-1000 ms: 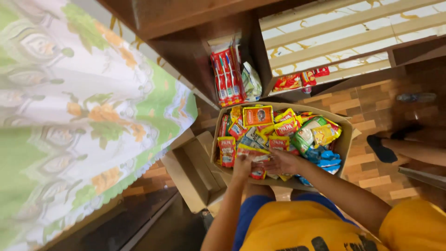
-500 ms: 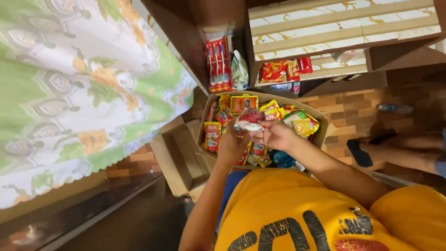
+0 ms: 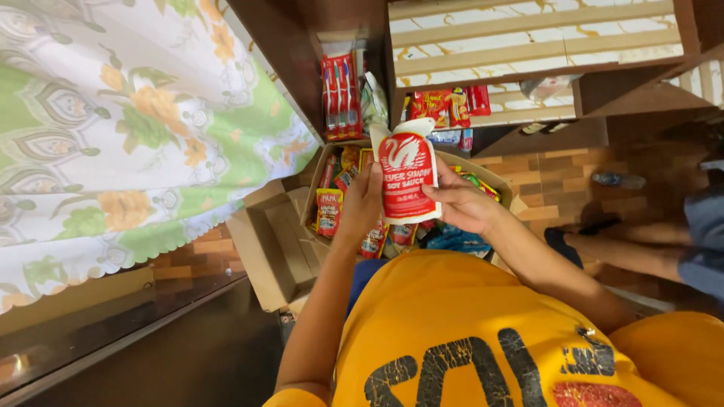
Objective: Placing various bottled beverages and packaged food pouches from a box onto retail shelves.
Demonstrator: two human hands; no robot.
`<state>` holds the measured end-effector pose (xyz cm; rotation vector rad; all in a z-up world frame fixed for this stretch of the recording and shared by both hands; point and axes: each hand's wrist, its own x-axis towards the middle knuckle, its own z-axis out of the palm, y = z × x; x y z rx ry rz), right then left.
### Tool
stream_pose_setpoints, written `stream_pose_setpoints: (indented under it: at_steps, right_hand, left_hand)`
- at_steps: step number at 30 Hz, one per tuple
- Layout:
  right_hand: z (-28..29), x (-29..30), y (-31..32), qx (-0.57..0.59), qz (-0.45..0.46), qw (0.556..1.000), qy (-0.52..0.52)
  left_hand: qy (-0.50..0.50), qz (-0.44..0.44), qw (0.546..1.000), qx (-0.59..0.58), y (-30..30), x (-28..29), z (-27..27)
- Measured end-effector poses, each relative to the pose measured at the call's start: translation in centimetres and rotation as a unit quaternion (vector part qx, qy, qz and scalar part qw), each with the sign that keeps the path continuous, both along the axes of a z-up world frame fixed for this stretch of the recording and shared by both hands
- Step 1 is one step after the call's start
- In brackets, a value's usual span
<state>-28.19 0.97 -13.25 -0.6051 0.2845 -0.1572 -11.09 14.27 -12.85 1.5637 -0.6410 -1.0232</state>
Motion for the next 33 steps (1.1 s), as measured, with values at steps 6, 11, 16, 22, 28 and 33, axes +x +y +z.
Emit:
stream_pose_setpoints:
  at_steps: [6, 11, 16, 22, 28, 33]
  right_hand:
    - [1.2, 1.3, -0.6, -0.030, -0.042, 0.998, 0.033]
    - [2.6, 2.0, -0.6, -0.073, -0.125, 0.988, 0.058]
    - [2.5, 2.9, -1.1, -0.124, -0.174, 0.973, 0.081]
    - [3.2, 3.3, -1.8, -0.017, -0.177, 0.981, 0.080]
    - [2.5, 3.3, -1.7, 0.024, -0.147, 0.985, 0.086]
    - [2.0, 3.0, -1.6, -0.086, -0.152, 0.983, 0.058]
  left_hand:
    - [-0.130, 0.129, 0.971, -0.151, -0.7, -2.9, 2.5]
    - [-0.087, 0.125, 0.986, -0.075, -0.2, -3.8, 1.8]
    - [-0.062, 0.088, 0.987, -0.120, -0.2, -4.2, 1.0]
    - [-0.024, 0.070, 0.987, -0.141, -0.4, -4.3, 2.5]
    - [-0.003, 0.083, 0.979, -0.187, -1.5, -3.9, 1.8]
    - [-0.072, 0.112, 0.982, -0.131, -4.0, -1.1, 2.0]
